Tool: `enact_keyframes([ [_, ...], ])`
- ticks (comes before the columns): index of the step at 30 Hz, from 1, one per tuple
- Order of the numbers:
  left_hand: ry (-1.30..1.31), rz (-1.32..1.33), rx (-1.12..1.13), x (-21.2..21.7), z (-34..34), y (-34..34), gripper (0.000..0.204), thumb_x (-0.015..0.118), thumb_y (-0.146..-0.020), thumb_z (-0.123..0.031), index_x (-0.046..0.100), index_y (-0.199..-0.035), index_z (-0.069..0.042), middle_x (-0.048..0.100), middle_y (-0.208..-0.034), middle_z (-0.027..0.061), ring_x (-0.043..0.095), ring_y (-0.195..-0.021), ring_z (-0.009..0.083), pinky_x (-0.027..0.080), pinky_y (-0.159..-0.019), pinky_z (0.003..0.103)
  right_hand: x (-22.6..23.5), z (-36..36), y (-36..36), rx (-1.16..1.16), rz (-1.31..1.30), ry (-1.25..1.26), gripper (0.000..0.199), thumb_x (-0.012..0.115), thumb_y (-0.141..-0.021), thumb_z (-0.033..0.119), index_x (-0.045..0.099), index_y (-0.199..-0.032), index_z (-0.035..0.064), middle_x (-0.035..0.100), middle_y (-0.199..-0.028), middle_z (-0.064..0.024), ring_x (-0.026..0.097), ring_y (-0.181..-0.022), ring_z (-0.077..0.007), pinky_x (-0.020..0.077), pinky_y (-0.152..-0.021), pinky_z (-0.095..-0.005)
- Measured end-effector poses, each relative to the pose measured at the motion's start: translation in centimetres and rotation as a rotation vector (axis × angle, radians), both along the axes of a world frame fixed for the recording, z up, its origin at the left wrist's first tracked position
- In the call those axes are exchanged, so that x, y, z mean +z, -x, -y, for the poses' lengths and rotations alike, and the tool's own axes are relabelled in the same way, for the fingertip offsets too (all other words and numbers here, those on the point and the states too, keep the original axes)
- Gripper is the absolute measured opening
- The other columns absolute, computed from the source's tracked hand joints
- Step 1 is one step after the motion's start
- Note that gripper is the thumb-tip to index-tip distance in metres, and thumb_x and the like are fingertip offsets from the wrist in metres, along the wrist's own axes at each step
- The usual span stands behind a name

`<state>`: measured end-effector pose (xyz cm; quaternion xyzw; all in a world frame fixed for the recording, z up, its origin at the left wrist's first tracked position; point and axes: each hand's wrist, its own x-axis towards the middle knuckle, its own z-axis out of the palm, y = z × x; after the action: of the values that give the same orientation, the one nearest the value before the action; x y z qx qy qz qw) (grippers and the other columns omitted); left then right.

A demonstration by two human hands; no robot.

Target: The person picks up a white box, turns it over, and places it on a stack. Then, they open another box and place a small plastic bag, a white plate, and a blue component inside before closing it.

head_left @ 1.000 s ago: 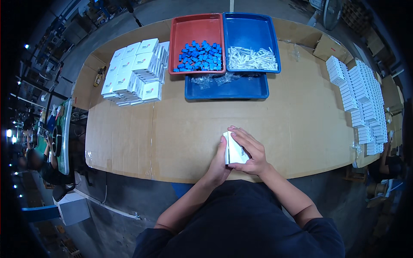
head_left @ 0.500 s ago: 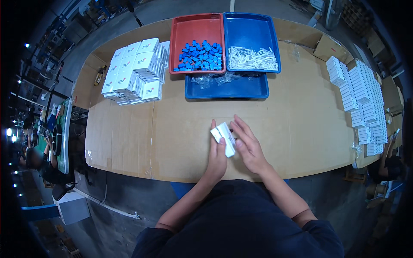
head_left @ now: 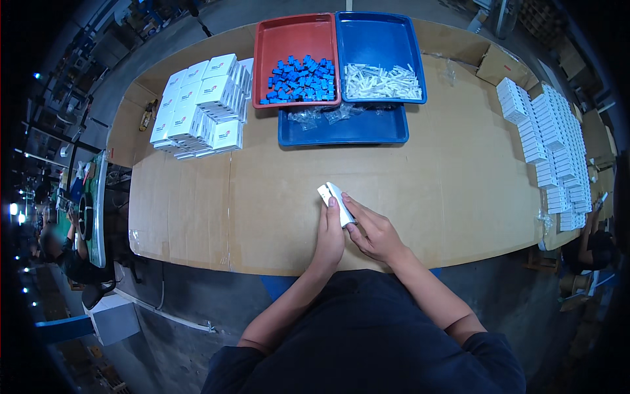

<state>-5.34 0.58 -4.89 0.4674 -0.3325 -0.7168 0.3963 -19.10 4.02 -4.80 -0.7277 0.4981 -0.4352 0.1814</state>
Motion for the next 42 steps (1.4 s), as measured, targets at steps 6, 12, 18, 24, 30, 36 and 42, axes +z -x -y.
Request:
enact_keyframes([
  [6, 0.035, 0.042, 0.022, -0.2, -0.1, 0.0, 0.053, 0.034, -0.114, -0.047, 0.056, -0.126, 0.0, 0.062, -0.109, 0.007, 0.057, -0.101, 0.014, 0.045, -0.092, 0.03, -0.8, -0.5, -0.8, -0.039, -0.018, -0.004, 0.052, 0.063, -0.095, 0.006, 0.052, -0.144, -0.0065, 0.062, -0.139, -0.0263, 0.069, -0.116, -0.0383, 0.0598, -0.094, -0.0398],
  [12, 0.004, 0.01, 0.048, -0.1, -0.2, 0.1, 0.048, 0.035, -0.113, -0.042, 0.057, -0.124, 0.0, 0.061, -0.109, 0.0066, 0.057, -0.101, 0.0137, 0.046, -0.093, 0.03, -1.5, -0.7, -1.0, -0.061, -0.081, 0.037, 0.051, 0.063, -0.096, 0.007, 0.052, -0.143, -0.0084, 0.063, -0.136, -0.0279, 0.071, -0.113, -0.0369, 0.0624, -0.087, -0.0389],
  [18, 0.014, 0.026, 0.036, -1.3, -0.1, -0.6, 0.056, 0.036, -0.111, -0.049, 0.053, -0.131, 0.0, 0.062, -0.114, 0.0091, 0.061, -0.104, 0.0154, 0.049, -0.093, 0.033, -1.4, -0.4, -1.4, -0.057, -0.095, 0.086, 0.049, 0.062, -0.096, 0.006, 0.053, -0.142, -0.0088, 0.065, -0.134, -0.0275, 0.072, -0.11, -0.0362, 0.0628, -0.086, -0.0385],
  [24, -0.01, -0.019, 0.008, -1.8, -0.2, -1.2, 0.055, 0.037, -0.111, -0.048, 0.052, -0.132, 0.0, 0.062, -0.116, 0.0097, 0.061, -0.107, 0.0155, 0.049, -0.095, 0.034, -1.4, -0.8, -1.7, -0.074, -0.049, 0.031, 0.045, 0.061, -0.097, 0.006, 0.056, -0.139, -0.0083, 0.065, -0.134, -0.0267, 0.072, -0.111, -0.0359, 0.0624, -0.087, -0.0386],
  [30, 0.033, -0.176, -0.001, -0.7, 1.1, -2.0, 0.046, 0.044, -0.11, -0.028, 0.047, -0.145, 0.001, 0.06, -0.127, 0.0107, 0.058, -0.115, 0.0157, 0.046, -0.101, 0.031, 0.6, -0.2, -0.7, -0.019, 0.149, -0.126, 0.038, 0.056, -0.104, 0.012, 0.058, -0.14, -0.003, 0.064, -0.138, -0.0214, 0.067, -0.123, -0.0307, 0.056, -0.1, -0.0396],
  [36, 0.53, 0.097, -0.206, 1.8, 1.5, -2.7, 0.1, 0.067, -0.084, 0.001, 0.01, -0.166, -0.006, 0.041, -0.153, 0.0189, 0.045, -0.14, 0.0302, 0.032, -0.121, 0.044, 2.5, 0.5, 0.8, -0.079, 0.724, -0.763, 0.043, 0.051, -0.111, 0.032, 0.062, -0.137, -0.0001, 0.069, -0.126, -0.011, 0.066, -0.11, -0.0183, 0.0536, -0.094, -0.0318],
  [42, 0.724, 0.165, -0.169, 1.8, 1.7, -2.5, 0.094, 0.067, -0.092, -0.022, 0.011, -0.166, -0.005, 0.039, -0.157, 0.0177, 0.041, -0.145, 0.0311, 0.03, -0.123, 0.043, 4.4, 0.9, 0.4, 0.021, 0.934, -0.738, 0.051, 0.073, -0.099, 0.018, 0.055, -0.141, -0.005, 0.066, -0.134, -0.0157, 0.063, -0.124, -0.0204, 0.0503, -0.105, -0.0343],
])
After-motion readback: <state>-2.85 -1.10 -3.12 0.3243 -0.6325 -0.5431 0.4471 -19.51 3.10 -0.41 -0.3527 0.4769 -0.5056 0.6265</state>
